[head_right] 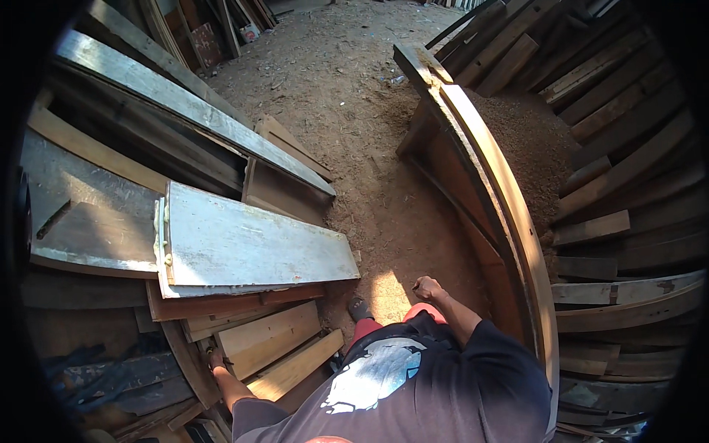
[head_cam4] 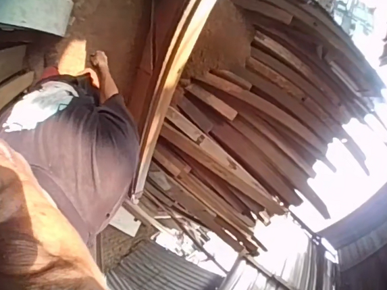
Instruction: The person marks a line on a wooden plank using a square and a pencil, then extends a tape measure along the plank and marks measurements with the pencil.
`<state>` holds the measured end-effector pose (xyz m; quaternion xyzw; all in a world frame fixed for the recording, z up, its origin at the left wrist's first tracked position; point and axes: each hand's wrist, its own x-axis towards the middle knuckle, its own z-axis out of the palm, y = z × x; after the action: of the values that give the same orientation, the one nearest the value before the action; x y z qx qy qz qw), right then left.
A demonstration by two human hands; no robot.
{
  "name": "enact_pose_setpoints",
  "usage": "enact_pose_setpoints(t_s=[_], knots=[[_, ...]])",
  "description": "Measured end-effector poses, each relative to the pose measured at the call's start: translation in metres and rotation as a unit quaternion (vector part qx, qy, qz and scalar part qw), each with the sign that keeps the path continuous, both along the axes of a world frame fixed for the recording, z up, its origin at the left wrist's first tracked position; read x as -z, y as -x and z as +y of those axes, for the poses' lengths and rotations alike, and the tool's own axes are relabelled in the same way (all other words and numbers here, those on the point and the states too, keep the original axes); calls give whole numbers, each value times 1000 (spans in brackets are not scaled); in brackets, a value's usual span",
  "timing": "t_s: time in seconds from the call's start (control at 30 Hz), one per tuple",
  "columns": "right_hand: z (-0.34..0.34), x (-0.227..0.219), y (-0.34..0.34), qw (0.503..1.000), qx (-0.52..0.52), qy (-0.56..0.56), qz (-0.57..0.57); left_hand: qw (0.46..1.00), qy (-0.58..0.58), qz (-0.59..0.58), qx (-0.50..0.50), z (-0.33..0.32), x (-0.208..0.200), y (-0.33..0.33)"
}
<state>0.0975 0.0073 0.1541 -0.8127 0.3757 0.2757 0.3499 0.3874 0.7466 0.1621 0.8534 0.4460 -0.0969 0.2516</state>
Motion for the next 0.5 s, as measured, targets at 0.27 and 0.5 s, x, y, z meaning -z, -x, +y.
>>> enact_pose_setpoints(t_s=[0.27, 0.5], knots=[[-28, -9, -14, 997, 36, -35, -66, 958, -207, -171, 96, -83, -44, 74], [-46, -46, -53, 966, 56, -177, -180, 882, 147, -103, 436, -388, 7, 129]])
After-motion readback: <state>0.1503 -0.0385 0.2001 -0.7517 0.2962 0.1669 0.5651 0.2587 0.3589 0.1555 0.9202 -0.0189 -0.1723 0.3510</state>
